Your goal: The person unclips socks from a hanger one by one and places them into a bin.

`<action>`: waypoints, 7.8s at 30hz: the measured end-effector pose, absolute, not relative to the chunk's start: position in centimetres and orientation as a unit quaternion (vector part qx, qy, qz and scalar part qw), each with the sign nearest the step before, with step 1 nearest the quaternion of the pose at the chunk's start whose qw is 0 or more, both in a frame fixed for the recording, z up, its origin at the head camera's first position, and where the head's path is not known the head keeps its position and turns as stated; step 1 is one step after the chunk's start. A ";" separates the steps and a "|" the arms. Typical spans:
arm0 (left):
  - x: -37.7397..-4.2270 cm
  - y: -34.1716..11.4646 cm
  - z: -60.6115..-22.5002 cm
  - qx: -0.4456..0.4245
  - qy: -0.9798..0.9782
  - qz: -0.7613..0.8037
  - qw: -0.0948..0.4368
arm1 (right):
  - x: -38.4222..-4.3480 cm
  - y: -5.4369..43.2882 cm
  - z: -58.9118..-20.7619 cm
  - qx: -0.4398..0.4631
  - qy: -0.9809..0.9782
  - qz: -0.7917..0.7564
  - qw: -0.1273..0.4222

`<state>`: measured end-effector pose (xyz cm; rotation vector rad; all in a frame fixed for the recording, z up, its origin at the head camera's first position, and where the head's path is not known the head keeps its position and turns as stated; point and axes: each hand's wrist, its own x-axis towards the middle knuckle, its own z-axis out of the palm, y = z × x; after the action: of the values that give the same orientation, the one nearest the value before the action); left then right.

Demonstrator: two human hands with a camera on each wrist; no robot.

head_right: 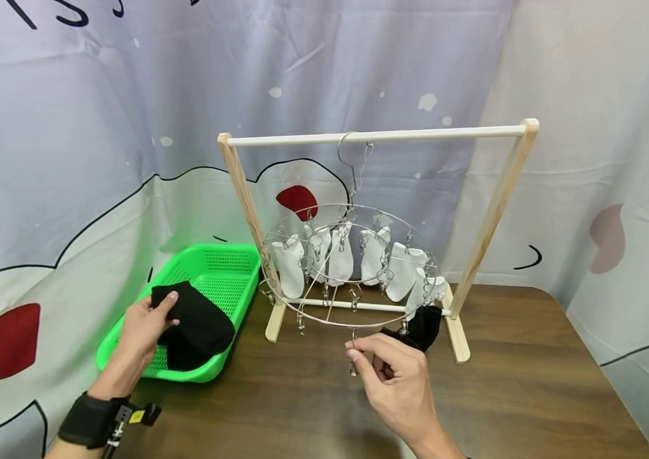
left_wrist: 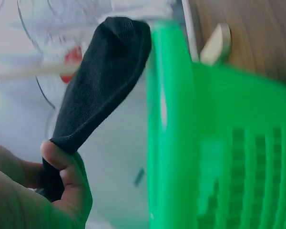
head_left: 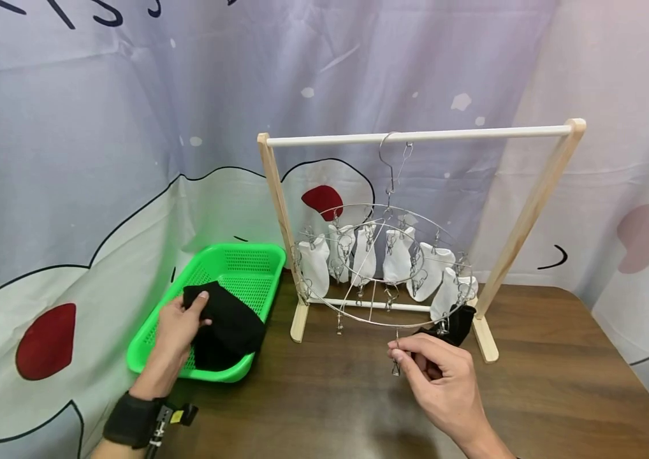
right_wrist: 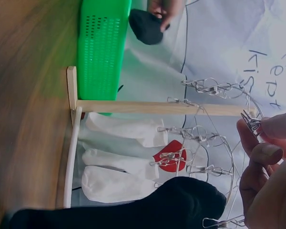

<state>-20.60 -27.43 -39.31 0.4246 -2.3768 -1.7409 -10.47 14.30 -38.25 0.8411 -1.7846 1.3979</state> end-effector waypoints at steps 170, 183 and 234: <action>-10.1 -5.5 -44.1 -0.310 -0.719 -0.607 -0.134 | -10.6 12.5 -37.4 0.319 -0.668 0.537 0.405; -14.2 -17.5 -41.4 0.026 -0.765 -0.641 -0.050 | -10.2 12.4 -36.9 0.351 -0.637 0.552 0.408; -13.5 -8.4 -32.1 -0.506 -0.725 -0.249 0.395 | -10.7 12.4 -37.2 0.366 -0.695 0.471 0.402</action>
<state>-13.53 -8.39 -32.14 -1.2830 -1.8378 -0.6319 -10.71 12.45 -37.24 0.9239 -1.7554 1.1903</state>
